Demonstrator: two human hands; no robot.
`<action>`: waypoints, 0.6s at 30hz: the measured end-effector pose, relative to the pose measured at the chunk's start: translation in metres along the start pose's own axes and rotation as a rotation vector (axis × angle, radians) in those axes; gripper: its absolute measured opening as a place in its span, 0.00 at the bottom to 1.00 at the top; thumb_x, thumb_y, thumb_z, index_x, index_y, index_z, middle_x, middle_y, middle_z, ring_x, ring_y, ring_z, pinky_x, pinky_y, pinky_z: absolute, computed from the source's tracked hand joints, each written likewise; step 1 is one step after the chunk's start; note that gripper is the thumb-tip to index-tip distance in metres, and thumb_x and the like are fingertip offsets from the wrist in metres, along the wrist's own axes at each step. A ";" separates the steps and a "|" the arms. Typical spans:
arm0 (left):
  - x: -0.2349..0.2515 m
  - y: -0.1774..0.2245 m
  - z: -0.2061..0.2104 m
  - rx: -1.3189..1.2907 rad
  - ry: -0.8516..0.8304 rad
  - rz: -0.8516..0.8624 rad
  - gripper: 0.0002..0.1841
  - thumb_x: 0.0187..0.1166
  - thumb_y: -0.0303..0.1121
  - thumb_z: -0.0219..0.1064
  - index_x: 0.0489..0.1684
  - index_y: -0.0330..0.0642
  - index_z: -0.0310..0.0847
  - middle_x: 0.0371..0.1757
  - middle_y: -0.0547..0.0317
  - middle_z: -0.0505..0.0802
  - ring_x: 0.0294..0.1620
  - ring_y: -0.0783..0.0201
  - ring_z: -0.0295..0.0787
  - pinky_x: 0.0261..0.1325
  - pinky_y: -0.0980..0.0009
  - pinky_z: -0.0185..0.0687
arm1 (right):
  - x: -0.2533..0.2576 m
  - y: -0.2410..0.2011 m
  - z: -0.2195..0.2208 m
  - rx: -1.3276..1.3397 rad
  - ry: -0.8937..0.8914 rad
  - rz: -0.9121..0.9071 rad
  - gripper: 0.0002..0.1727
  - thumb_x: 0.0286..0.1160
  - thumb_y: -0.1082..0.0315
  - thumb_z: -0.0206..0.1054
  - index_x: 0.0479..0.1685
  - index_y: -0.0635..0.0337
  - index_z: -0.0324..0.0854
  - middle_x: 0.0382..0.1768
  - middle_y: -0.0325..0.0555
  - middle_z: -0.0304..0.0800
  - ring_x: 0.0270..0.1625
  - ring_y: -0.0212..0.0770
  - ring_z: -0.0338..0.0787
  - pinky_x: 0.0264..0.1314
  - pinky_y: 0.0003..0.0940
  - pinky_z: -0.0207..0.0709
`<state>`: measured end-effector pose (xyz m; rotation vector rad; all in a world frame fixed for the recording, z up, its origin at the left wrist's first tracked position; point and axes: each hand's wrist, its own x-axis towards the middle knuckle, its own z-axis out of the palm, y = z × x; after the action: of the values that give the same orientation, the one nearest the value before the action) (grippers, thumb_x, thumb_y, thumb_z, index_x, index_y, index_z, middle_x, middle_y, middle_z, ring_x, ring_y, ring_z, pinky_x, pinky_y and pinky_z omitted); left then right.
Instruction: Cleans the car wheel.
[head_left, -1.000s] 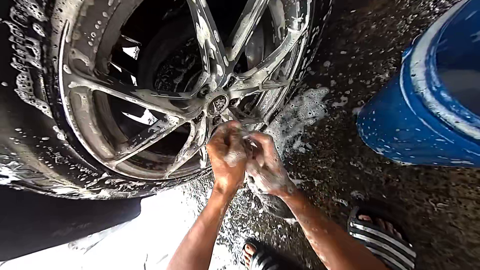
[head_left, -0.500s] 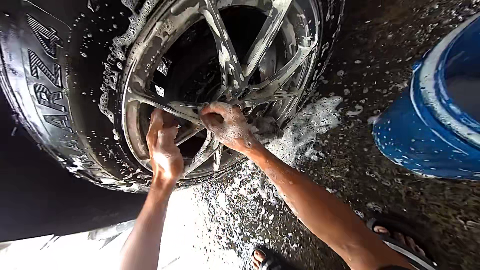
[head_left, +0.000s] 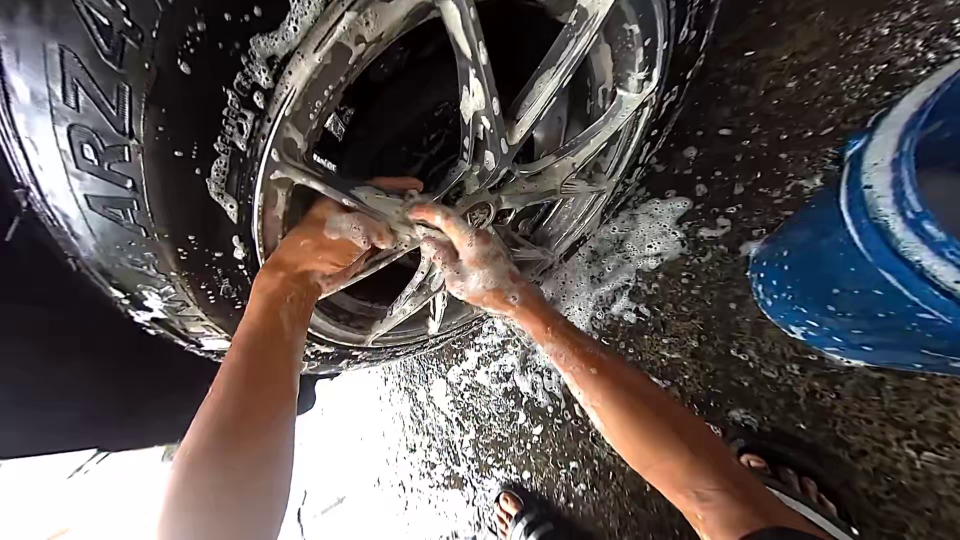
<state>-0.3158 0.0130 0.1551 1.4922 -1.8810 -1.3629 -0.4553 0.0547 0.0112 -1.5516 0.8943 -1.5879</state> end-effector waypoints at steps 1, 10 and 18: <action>0.001 0.000 0.000 0.026 0.000 0.000 0.33 0.58 0.10 0.62 0.69 0.39 0.79 0.54 0.59 0.94 0.51 0.69 0.91 0.56 0.74 0.88 | -0.004 0.009 -0.001 0.033 -0.001 0.042 0.26 0.78 0.73 0.67 0.77 0.61 0.76 0.65 0.55 0.90 0.57 0.47 0.93 0.60 0.47 0.86; 0.003 -0.002 0.012 0.247 0.062 0.047 0.30 0.55 0.12 0.70 0.64 0.38 0.82 0.54 0.67 0.94 0.55 0.80 0.89 0.61 0.82 0.84 | 0.007 0.019 0.018 0.344 0.260 0.000 0.13 0.77 0.79 0.63 0.55 0.68 0.89 0.48 0.44 0.94 0.41 0.21 0.87 0.47 0.17 0.81; -0.001 -0.003 0.015 0.312 0.218 0.048 0.22 0.53 0.14 0.77 0.48 0.40 0.85 0.42 0.67 0.93 0.47 0.80 0.89 0.54 0.80 0.85 | -0.008 -0.014 0.038 -0.010 0.290 0.303 0.20 0.87 0.69 0.56 0.73 0.56 0.83 0.37 0.56 0.93 0.34 0.50 0.91 0.35 0.50 0.82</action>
<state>-0.3256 0.0203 0.1459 1.6517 -2.0376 -0.8730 -0.4181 0.0686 0.0203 -1.1424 1.2321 -1.6064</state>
